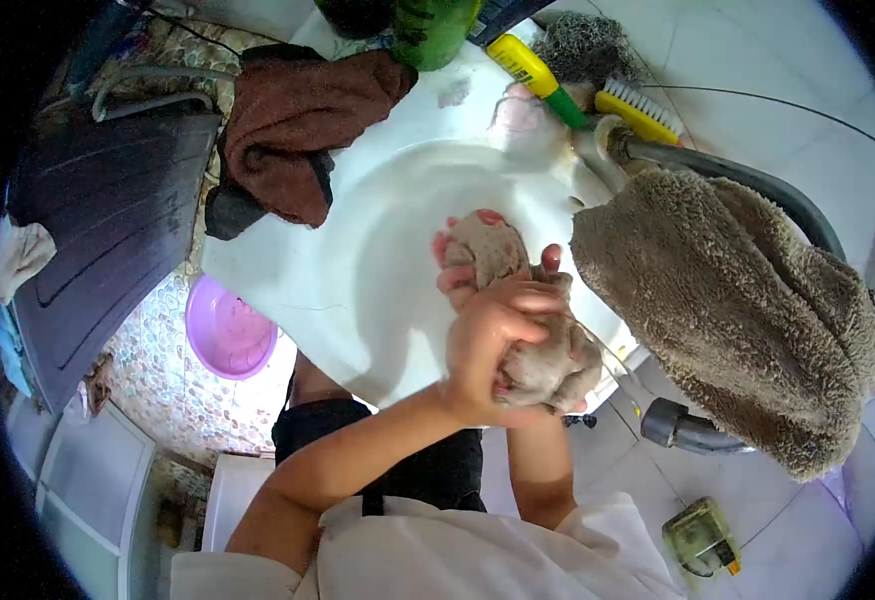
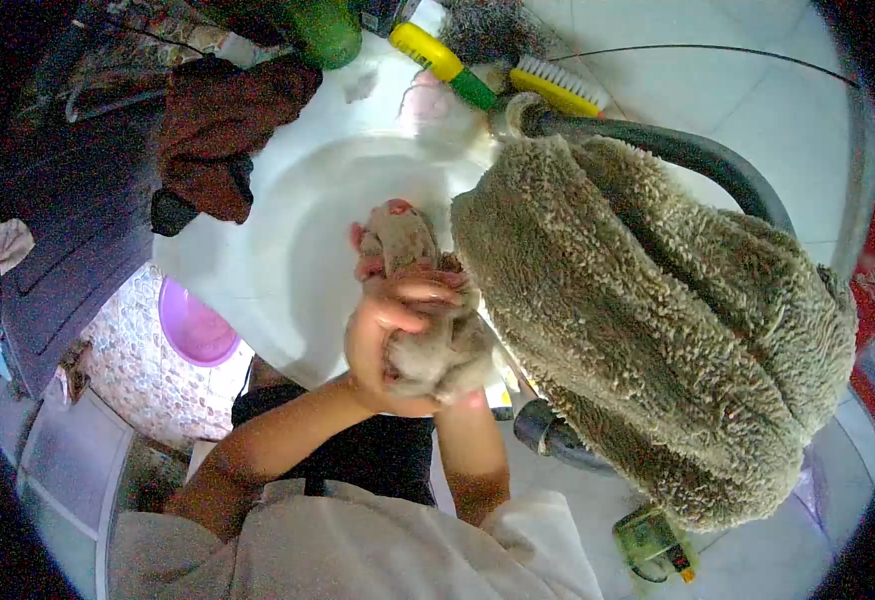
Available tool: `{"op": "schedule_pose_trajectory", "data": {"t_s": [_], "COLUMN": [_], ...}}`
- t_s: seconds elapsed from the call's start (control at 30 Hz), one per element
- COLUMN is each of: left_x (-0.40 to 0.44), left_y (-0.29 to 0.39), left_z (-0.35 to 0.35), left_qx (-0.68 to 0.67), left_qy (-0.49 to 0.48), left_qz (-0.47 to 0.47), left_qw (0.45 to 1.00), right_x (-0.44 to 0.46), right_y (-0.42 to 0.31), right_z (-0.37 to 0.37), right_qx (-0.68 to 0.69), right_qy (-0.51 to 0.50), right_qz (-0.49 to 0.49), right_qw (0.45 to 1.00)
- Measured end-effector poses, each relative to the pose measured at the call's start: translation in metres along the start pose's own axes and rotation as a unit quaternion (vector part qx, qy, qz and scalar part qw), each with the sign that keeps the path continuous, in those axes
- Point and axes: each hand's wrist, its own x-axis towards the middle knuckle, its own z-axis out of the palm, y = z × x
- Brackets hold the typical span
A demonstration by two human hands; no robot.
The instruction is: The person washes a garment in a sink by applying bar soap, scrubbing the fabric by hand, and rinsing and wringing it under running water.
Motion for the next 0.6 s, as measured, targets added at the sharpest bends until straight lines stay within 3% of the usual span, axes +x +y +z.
{"op": "schedule_pose_trajectory", "data": {"t_s": [0.03,0.07,0.1,0.13,0.17,0.23,0.33,0.37,0.43,0.5,0.53,0.57,0.6], "left_x": [-0.001,0.0,0.002,0.004,0.032,0.024,0.024,0.023,0.029,0.036,0.039,0.038,0.038], "left_y": [0.005,0.005,0.004,0.003,0.012,-0.018,-0.03,-0.038,-0.042,-0.048,-0.049,-0.046,-0.045], "left_z": [0.004,-0.001,-0.006,-0.01,-0.018,-0.028,-0.028,-0.026,-0.021,-0.016,-0.014,-0.013,-0.016], "left_qx": [-0.017,-0.043,-0.1,-0.161,-0.304,-0.308,-0.29,-0.301,-0.308,-0.328,-0.345,-0.361,-0.464], "left_qy": [0.062,0.142,0.242,0.348,0.445,0.427,0.376,0.347,0.315,0.282,0.253,0.245,0.221], "left_qz": [-0.03,-0.16,-0.288,-0.379,-0.422,-0.442,-0.465,-0.443,-0.39,-0.384,-0.377,-0.434,-0.456], "left_qw": [0.997,0.976,0.921,0.842,0.729,0.726,0.747,0.77,0.809,0.816,0.822,0.788,0.727], "right_x": [0.0,0.002,0.005,0.006,0.008,0.013,0.015,0.015,0.012,0.003,-0.001,-0.005,-0.01], "right_y": [0.002,0.004,0.004,0.005,0.008,0.013,0.01,0.008,0.01,0.01,0.006,0.002,-0.002], "right_z": [0.003,0.006,0.007,0.008,0.011,0.019,0.015,0.008,0.007,0.024,0.025,0.027,0.029], "right_qx": [0.004,0.001,-0.016,-0.123,-0.185,-0.312,-0.408,-0.537,-0.646,-0.614,-0.665,-0.711,-0.75], "right_qy": [0.014,0.038,0.075,0.208,0.25,0.361,0.344,0.304,0.254,0.276,0.252,0.227,0.2], "right_qz": [-0.019,-0.046,-0.08,-0.176,-0.237,-0.333,-0.392,-0.469,-0.529,-0.49,-0.482,-0.476,-0.472], "right_qw": [1.0,0.998,0.994,0.954,0.921,0.814,0.75,0.632,0.488,0.554,0.512,0.465,0.417]}}
